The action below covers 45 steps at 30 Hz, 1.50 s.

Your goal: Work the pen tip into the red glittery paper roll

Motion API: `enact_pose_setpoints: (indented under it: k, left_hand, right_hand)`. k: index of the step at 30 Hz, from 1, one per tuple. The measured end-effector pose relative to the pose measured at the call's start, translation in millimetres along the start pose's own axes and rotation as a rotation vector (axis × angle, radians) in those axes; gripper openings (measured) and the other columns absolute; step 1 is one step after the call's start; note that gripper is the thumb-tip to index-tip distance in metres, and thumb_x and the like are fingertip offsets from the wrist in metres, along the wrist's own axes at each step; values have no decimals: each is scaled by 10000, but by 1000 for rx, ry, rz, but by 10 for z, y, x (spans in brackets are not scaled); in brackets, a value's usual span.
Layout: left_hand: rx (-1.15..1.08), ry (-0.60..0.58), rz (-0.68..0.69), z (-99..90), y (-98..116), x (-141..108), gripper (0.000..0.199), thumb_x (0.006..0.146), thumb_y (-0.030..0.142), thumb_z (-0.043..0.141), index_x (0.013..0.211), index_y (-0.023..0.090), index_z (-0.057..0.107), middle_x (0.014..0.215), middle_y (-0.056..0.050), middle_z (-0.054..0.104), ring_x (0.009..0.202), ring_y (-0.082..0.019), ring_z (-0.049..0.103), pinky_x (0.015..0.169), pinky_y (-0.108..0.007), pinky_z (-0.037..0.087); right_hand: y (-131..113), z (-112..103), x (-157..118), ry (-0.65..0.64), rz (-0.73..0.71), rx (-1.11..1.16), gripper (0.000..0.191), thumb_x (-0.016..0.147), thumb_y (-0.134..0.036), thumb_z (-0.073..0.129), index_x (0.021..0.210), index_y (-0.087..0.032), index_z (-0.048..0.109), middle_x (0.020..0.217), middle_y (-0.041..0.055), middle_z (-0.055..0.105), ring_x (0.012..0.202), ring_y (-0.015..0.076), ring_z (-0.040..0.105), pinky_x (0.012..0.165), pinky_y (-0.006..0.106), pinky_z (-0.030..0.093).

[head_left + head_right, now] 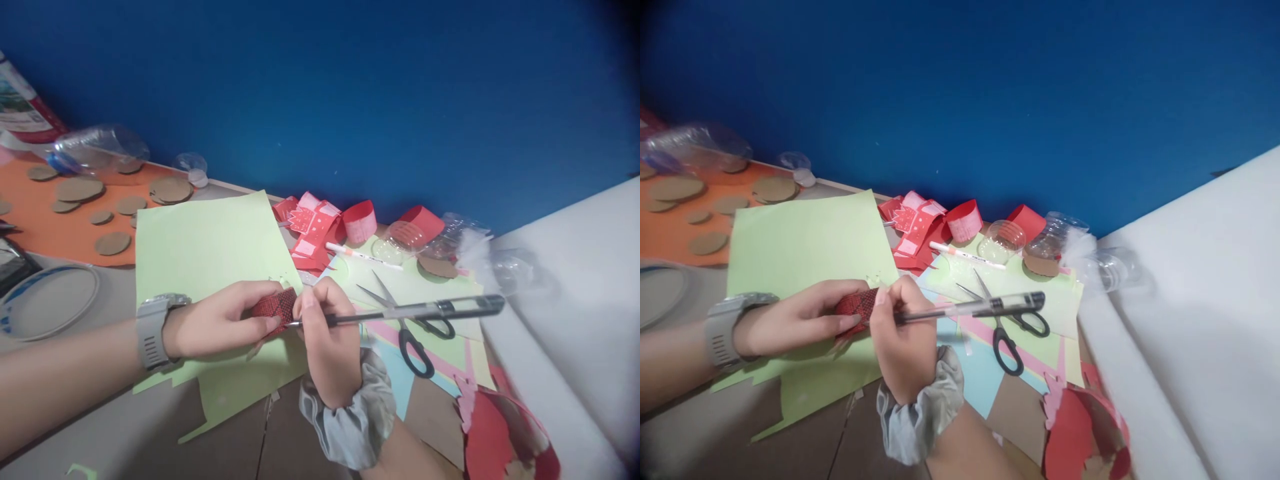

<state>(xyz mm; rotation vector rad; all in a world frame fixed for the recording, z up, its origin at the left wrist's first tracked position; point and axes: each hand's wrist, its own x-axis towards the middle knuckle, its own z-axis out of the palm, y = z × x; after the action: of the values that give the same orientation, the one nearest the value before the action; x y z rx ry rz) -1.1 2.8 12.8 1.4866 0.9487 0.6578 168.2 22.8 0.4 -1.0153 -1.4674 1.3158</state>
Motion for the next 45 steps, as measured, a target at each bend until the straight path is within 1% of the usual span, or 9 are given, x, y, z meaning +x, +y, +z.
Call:
enact_pose_setpoints:
  k: [5, 12, 17, 24, 31, 36, 40, 45]
  left_hand:
    - [-33, -43, -18, -18, -1, 12, 77, 924, 193, 474, 861, 151, 487, 700, 24, 504, 592, -112, 495, 566, -208, 435]
    - [3, -55, 5, -28, 27, 24, 133, 935, 235, 483, 827, 157, 480, 695, 27, 487, 591, -112, 444, 553, -209, 389]
    - [34, -54, 29, -26, 9, 27, 164, 948, 247, 465, 815, 152, 471, 702, 25, 478, 604, -110, 434, 562, -209, 382]
    - [61, -44, 47, -24, 11, 23, 153, 942, 247, 467, 828, 147, 485, 706, 23, 489, 606, -110, 448, 563, -210, 393]
    - [28, -59, 35, -27, -18, 18, 112, 943, 209, 472, 854, 144, 490, 708, 22, 499, 609, -108, 461, 570, -206, 406]
    - [-8, -44, 28, -12, -12, 12, 100, 932, 197, 482, 846, 145, 490, 697, 20, 507, 597, -108, 467, 557, -205, 408]
    - [4, -28, 40, -10, 4, 16, 109, 924, 204, 487, 833, 144, 490, 693, 19, 503, 594, -107, 459, 553, -205, 401]
    - [36, -57, 30, -25, 12, 26, 115, 929, 211, 480, 834, 146, 484, 707, 17, 506, 611, -111, 461, 570, -210, 405]
  right_hand:
    - [-21, -1, 31, -9, 48, 77, 323, 925, -302, 447, 622, -211, 379, 554, -56, 394, 478, 80, 347, 472, 241, 297]
    - [-16, 5, 53, -16, 72, 35, 329, 912, -302, 461, 611, -213, 361, 559, -65, 328, 483, 78, 312, 475, 245, 279]
    - [-31, 9, 51, -39, 58, 51, 311, 896, -261, 460, 611, -220, 341, 544, -75, 292, 474, 75, 289, 464, 243, 266]
    - [-44, 23, 52, -21, 5, -19, 289, 870, -204, 464, 610, -219, 341, 546, -75, 295, 482, 75, 293, 465, 238, 268]
    - [-47, 13, 53, -45, 34, -10, 297, 885, -237, 465, 613, -219, 348, 548, -78, 289, 479, 74, 285, 469, 241, 270]
    - [-44, 8, 52, -39, 24, -18, 288, 896, -240, 456, 624, -216, 364, 562, -72, 307, 487, 76, 303, 477, 240, 279]
    - [-40, 10, 50, -51, 17, -19, 300, 893, -232, 459, 614, -217, 348, 552, -75, 297, 483, 75, 293, 474, 238, 276]
    - [-40, 2, 50, -52, 25, -24, 297, 890, -228, 457, 617, -217, 340, 551, -77, 288, 480, 72, 290, 469, 234, 272]
